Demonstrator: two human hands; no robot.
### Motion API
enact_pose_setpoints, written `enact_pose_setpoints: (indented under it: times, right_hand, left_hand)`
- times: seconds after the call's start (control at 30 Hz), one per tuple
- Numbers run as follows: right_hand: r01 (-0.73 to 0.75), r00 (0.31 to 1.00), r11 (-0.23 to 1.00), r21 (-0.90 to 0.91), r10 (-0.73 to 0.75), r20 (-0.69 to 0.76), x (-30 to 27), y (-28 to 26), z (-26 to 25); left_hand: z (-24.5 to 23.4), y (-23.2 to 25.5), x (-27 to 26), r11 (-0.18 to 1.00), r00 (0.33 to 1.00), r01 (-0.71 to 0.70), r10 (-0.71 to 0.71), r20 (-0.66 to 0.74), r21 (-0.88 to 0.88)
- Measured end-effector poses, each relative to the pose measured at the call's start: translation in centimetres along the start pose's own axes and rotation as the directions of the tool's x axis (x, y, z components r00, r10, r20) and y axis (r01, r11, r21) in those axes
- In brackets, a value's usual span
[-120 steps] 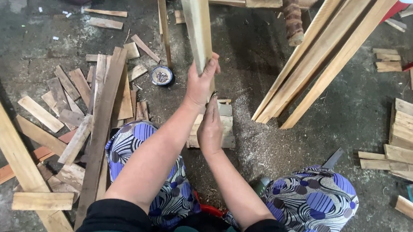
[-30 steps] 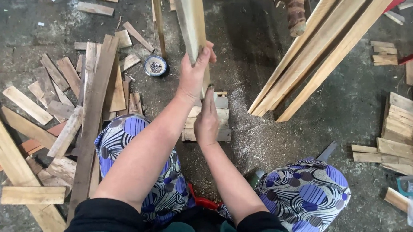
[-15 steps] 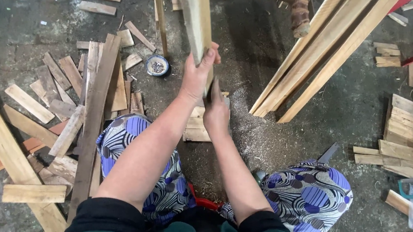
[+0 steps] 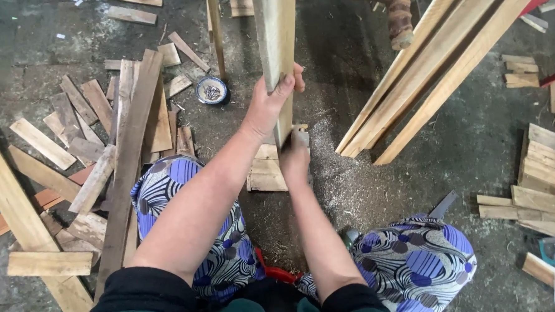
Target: Sanding a long wooden plank by hand using sandpaper to smooth the surfaces and edges.
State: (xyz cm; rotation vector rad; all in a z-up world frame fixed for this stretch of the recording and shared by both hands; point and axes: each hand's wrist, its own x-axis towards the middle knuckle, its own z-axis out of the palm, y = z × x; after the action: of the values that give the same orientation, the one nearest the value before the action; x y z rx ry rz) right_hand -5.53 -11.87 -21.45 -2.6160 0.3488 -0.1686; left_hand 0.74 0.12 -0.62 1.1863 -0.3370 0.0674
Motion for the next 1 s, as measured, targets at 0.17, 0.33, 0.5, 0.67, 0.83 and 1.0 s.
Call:
enact_pose_setpoints:
  times: [0.17, 0.33, 0.5, 0.67, 0.83, 1.0]
  right_hand:
    - [0.239, 0.921, 0.964, 0.115, -0.188, -0.341, -1.2, -11.2, -11.9]
    - [-0.005, 0.997, 0.982, 0.188, 0.019, -0.076, -3.2, -1.6, 0.0]
    - [-0.225, 0.949, 0.974, 0.001, 0.219, 0.227, -1.7, 7.9, 5.0]
    - [-0.243, 0.97, 0.952, 0.189, 0.239, 0.042, 0.7, 2.2, -4.5]
    - [0.341, 0.937, 0.72, 0.604, -0.311, -0.159, -0.9, -7.1, -13.6]
    - [0.335, 0.934, 0.762, 0.555, -0.348, -0.086, -3.7, -8.6, -11.4]
  left_hand:
    - [0.5, 0.1, -0.7, 1.0, 0.999, -0.008, 0.008, 0.052, -0.002]
    - [0.1, 1.3, -1.0, 0.996, 0.996, 0.084, -0.084, 0.03, 0.031]
    - [-0.1, 1.8, -0.7, 0.99, 0.99, 0.142, -0.142, 0.009, -0.002]
    - [-2.2, -4.4, 0.8, 0.978, 0.952, 0.209, -0.201, -0.23, 0.012]
    - [-1.2, 1.5, 0.5, 0.949, 0.946, -0.047, 0.143, -0.292, 0.313]
    - [-1.4, 1.5, -0.3, 0.89, 0.875, -0.111, 0.299, -0.382, 0.443]
